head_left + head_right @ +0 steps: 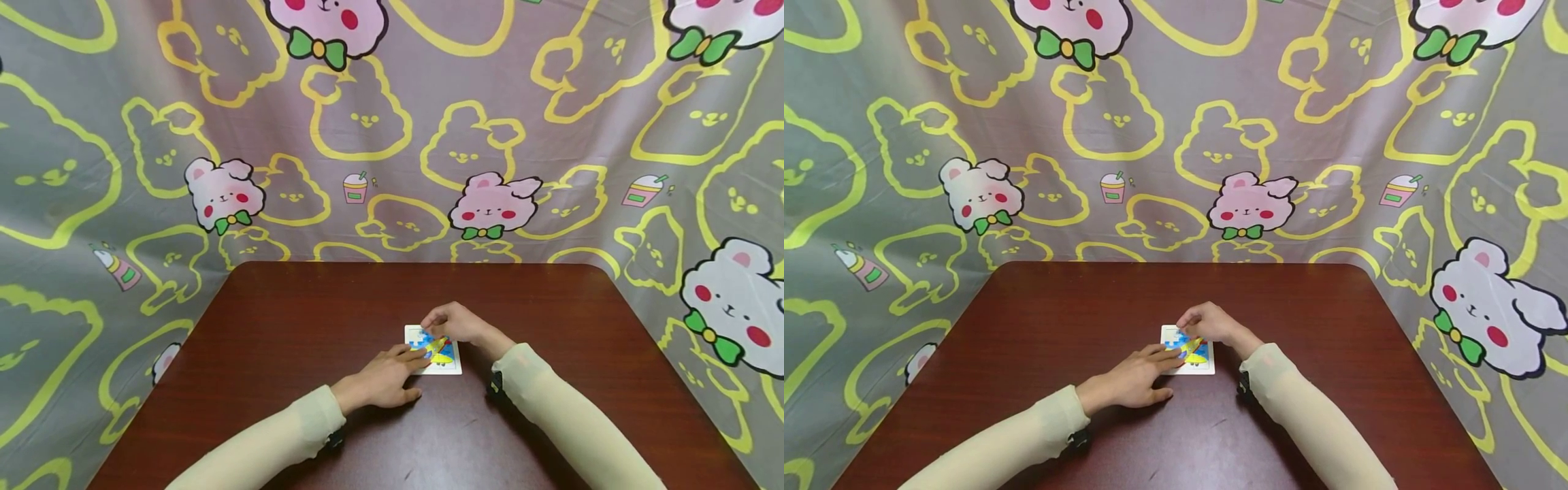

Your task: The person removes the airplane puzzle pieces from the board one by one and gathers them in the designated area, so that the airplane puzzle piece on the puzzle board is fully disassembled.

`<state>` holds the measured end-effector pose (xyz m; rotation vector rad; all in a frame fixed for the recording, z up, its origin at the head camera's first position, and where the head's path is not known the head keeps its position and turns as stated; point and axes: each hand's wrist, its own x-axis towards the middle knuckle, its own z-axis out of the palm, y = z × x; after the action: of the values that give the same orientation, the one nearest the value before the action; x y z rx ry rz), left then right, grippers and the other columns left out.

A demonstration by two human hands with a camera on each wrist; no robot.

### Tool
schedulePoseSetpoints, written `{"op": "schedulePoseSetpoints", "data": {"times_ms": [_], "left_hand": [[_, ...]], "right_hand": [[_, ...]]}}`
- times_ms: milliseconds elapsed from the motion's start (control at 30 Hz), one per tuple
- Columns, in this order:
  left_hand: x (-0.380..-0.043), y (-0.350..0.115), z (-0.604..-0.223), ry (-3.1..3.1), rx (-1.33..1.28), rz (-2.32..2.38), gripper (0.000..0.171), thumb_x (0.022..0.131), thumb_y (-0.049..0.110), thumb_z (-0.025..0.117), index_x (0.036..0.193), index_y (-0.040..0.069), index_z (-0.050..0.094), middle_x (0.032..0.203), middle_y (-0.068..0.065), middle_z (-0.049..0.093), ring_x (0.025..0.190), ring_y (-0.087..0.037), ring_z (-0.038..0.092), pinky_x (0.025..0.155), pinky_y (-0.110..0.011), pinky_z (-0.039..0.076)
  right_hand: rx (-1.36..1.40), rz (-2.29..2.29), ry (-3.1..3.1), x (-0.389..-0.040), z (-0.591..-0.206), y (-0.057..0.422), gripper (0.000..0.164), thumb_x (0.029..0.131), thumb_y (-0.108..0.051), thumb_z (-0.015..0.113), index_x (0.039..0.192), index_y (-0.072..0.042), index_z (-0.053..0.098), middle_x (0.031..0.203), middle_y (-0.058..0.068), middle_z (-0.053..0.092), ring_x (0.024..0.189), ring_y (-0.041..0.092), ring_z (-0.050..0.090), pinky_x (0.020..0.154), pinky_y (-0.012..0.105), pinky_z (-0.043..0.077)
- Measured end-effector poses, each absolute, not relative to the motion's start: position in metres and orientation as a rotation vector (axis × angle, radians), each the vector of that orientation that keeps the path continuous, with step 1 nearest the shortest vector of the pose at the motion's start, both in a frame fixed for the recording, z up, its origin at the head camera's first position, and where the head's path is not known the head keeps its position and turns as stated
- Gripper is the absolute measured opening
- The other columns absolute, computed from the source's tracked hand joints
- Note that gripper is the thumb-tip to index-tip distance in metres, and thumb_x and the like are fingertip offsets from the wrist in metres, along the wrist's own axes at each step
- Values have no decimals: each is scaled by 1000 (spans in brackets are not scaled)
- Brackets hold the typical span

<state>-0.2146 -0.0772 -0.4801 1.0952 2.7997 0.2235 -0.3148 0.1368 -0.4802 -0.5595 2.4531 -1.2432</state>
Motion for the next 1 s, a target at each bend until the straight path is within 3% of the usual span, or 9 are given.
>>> {"op": "schedulePoseSetpoints", "data": {"times_ms": [200, 533, 1000], "left_hand": [[-215, -78, -481, 2803, 1113, 217, 60, 92, 40, 66, 146, 21, 52, 157, 1, 45, 142, -29, 42, 106, -51, 46], [-214, -78, -480, 2798, 1110, 201, 60, 92, 41, 65, 147, 22, 51, 158, 2, 44, 143, -28, 41, 106, -50, 46], [-214, -78, -480, 2799, 1099, 196, 60, 93, 42, 65, 147, 23, 51, 158, 3, 43, 144, -28, 40, 107, -51, 46]], "right_hand": [[-588, -1199, 2452, -314, -481, 129, 17, 87, -6, 70, 103, -7, 76, 97, 8, 76, 70, 10, 60, 54, 25, 47], [-601, -1204, 2436, -315, -482, 119, 22, 84, -1, 67, 103, -6, 76, 99, 9, 77, 82, 11, 65, 63, 25, 52], [-629, -1167, 2464, -315, -480, 115, 26, 84, 4, 59, 101, -5, 76, 92, 9, 75, 71, 9, 59, 55, 23, 45]]}}
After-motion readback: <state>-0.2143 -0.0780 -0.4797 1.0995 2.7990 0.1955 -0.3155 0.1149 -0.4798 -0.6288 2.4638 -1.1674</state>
